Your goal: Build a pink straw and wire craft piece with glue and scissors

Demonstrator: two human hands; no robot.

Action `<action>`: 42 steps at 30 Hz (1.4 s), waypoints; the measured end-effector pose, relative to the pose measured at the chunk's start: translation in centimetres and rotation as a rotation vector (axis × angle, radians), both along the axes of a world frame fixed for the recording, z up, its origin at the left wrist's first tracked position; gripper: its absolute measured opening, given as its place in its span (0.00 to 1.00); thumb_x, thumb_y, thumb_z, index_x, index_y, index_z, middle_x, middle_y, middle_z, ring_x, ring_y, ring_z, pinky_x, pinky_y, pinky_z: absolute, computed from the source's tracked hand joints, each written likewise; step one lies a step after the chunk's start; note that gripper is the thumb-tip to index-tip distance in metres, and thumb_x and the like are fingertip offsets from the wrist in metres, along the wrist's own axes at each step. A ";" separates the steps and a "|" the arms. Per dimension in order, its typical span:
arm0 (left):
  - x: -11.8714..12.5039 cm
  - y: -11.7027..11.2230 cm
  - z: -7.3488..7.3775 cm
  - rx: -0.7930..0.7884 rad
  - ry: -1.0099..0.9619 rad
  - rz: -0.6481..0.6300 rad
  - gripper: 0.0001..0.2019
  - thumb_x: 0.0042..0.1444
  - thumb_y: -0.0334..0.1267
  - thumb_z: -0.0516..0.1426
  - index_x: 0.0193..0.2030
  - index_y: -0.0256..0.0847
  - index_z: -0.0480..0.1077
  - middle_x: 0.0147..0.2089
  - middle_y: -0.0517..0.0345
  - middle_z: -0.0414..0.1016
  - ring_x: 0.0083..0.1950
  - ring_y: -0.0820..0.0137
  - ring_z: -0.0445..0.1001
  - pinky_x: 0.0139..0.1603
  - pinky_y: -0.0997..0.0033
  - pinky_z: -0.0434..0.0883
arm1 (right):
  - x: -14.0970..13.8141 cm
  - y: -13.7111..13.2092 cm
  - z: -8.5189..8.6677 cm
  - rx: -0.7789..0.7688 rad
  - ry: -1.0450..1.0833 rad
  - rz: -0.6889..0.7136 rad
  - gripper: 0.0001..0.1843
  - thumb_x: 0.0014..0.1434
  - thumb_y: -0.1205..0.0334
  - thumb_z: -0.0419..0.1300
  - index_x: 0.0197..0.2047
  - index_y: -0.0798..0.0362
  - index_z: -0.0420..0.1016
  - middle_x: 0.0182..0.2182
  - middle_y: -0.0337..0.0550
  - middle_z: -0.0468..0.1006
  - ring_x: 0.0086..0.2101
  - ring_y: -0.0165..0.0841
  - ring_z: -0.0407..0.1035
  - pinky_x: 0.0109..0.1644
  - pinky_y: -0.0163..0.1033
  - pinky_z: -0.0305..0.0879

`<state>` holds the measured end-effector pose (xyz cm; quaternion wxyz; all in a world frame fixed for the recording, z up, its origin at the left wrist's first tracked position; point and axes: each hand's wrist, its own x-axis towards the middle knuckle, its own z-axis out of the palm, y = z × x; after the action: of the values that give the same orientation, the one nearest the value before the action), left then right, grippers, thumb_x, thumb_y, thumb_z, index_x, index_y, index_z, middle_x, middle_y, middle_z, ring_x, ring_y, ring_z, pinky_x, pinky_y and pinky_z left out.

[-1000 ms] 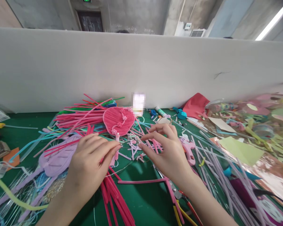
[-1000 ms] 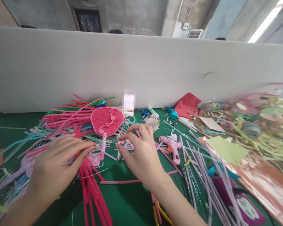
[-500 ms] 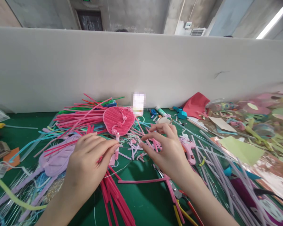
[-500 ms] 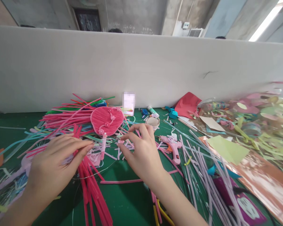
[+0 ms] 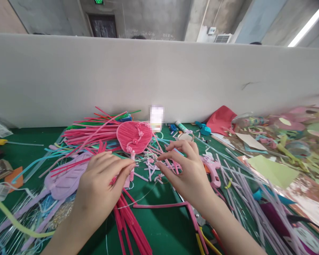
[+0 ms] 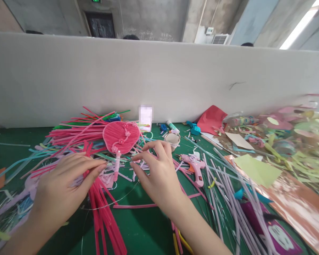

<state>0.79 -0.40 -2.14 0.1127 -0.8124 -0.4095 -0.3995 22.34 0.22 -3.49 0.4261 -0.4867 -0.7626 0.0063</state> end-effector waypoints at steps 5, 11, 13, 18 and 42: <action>-0.1 0.0 0.1 0.017 -0.009 -0.001 0.04 0.60 0.29 0.59 0.37 0.42 0.73 0.31 0.61 0.78 0.33 0.68 0.73 0.46 0.62 0.70 | 0.3 0.2 -0.1 0.000 -0.020 -0.015 0.03 0.60 0.64 0.63 0.34 0.49 0.78 0.41 0.48 0.71 0.47 0.44 0.63 0.52 0.54 0.65; 0.0 -0.1 0.1 -0.022 -0.014 -0.016 0.04 0.61 0.30 0.58 0.37 0.42 0.73 0.31 0.61 0.78 0.33 0.68 0.74 0.45 0.62 0.70 | 0.1 0.1 0.2 0.073 -0.037 -0.042 0.03 0.61 0.63 0.62 0.37 0.50 0.78 0.42 0.49 0.70 0.46 0.44 0.64 0.50 0.53 0.66; 0.1 -0.2 0.0 -0.030 -0.017 -0.018 0.03 0.61 0.31 0.58 0.37 0.42 0.73 0.31 0.61 0.78 0.33 0.68 0.74 0.45 0.63 0.70 | -0.1 -0.1 0.4 0.105 -0.034 -0.014 0.04 0.62 0.64 0.62 0.38 0.50 0.78 0.42 0.49 0.71 0.47 0.43 0.64 0.51 0.52 0.66; 0.4 -0.2 0.0 -0.038 -0.033 -0.033 0.04 0.62 0.31 0.58 0.36 0.41 0.73 0.31 0.60 0.79 0.34 0.68 0.75 0.44 0.63 0.70 | -0.4 -0.2 0.2 0.126 -0.019 0.011 0.03 0.61 0.65 0.62 0.37 0.50 0.78 0.40 0.48 0.73 0.48 0.43 0.64 0.52 0.52 0.65; 0.5 -0.7 0.6 -0.274 -0.189 0.055 0.08 0.62 0.40 0.57 0.33 0.45 0.74 0.32 0.63 0.81 0.33 0.70 0.77 0.38 0.70 0.71 | -0.1 0.2 0.1 0.151 -0.009 -0.031 0.05 0.60 0.66 0.63 0.32 0.50 0.73 0.39 0.47 0.73 0.48 0.44 0.66 0.51 0.52 0.66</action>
<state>1.24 -1.06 -1.52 -0.0272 -0.7676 -0.4908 -0.4113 22.26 0.45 -3.35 0.4580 -0.4649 -0.7553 -0.0600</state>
